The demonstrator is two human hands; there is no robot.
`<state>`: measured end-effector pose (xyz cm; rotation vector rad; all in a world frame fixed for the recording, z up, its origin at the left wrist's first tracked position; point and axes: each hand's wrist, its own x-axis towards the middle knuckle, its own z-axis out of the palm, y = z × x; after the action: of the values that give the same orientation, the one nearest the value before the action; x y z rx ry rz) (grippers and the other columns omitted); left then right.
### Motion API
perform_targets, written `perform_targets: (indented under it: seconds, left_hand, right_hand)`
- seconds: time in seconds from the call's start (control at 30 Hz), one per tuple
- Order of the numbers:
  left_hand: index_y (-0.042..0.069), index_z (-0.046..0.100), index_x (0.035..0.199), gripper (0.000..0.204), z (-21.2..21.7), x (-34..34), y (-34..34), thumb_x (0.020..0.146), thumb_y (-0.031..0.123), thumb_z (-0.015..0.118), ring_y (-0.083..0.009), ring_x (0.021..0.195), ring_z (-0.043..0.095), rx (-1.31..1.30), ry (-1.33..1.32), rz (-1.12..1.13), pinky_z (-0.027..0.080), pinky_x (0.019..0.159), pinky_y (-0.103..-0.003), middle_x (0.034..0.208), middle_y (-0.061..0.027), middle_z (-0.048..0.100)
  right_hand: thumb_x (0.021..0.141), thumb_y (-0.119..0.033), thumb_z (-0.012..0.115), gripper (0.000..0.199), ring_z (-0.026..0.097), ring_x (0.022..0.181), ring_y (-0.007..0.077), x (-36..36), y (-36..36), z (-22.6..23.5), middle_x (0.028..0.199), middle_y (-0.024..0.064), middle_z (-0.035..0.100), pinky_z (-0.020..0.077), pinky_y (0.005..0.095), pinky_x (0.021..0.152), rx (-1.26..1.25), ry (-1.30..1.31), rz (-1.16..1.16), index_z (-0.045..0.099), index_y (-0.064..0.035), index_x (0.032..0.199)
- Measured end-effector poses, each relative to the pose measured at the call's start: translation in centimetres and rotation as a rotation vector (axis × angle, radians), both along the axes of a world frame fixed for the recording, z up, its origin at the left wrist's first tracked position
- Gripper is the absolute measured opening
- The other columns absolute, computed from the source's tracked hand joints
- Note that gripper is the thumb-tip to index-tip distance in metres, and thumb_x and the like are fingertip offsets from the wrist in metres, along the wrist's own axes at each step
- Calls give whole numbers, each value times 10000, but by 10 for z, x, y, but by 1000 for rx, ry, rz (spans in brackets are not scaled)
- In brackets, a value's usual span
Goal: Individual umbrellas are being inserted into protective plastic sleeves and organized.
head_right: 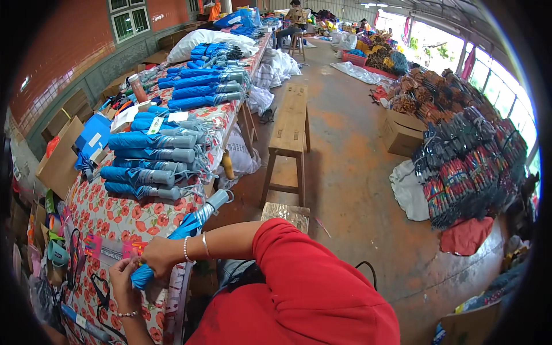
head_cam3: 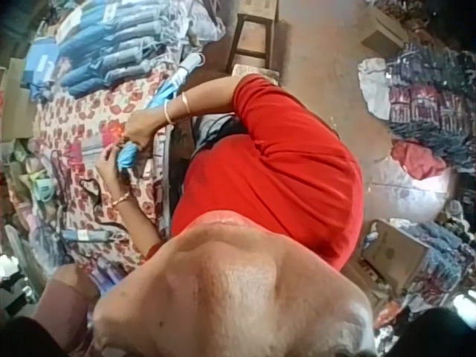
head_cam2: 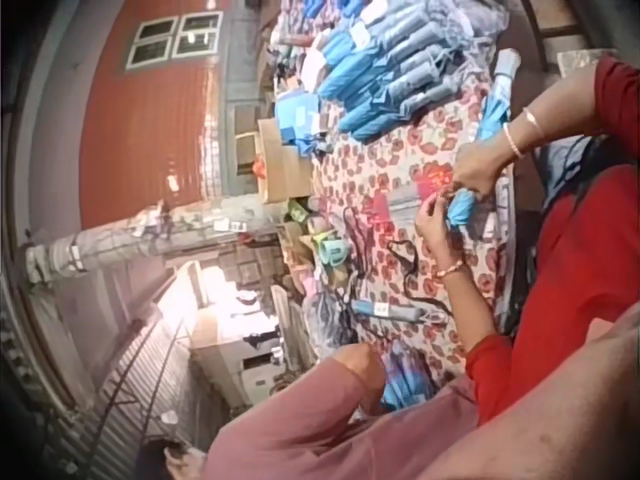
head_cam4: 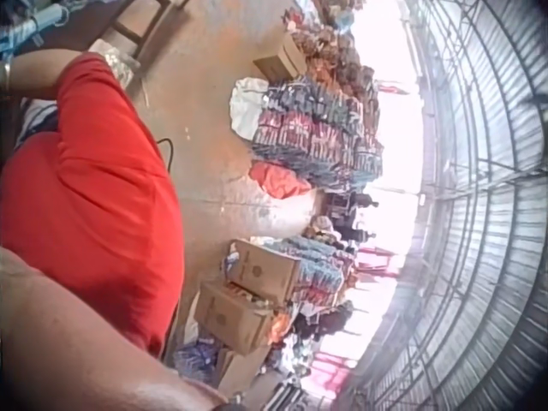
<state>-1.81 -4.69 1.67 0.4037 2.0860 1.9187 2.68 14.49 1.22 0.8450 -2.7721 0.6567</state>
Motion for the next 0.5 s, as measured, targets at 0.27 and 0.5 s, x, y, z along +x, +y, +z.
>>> perform_targets:
  seconds: [0.27,0.5]
  left_hand:
    - [-37,629,872,109,-11,-5,-1,850,56,575,-75,600,517,-264,465,163,419,555,-221,723,-39,610]
    - [-20,600,788,155,-7,5,3,698,76,681,-154,616,546,-559,588,94,441,591,-312,702,-100,616]
  right_hand:
    - [544,-262,638,255,606,615,350,-4,-1,0,605,161,598,472,444,549,-2,-78,-52,634,-47,681]
    - [593,-283,647,267,609,633,349,-7,17,34,652,159,619,471,416,542,-380,-404,-5,648,-59,740]
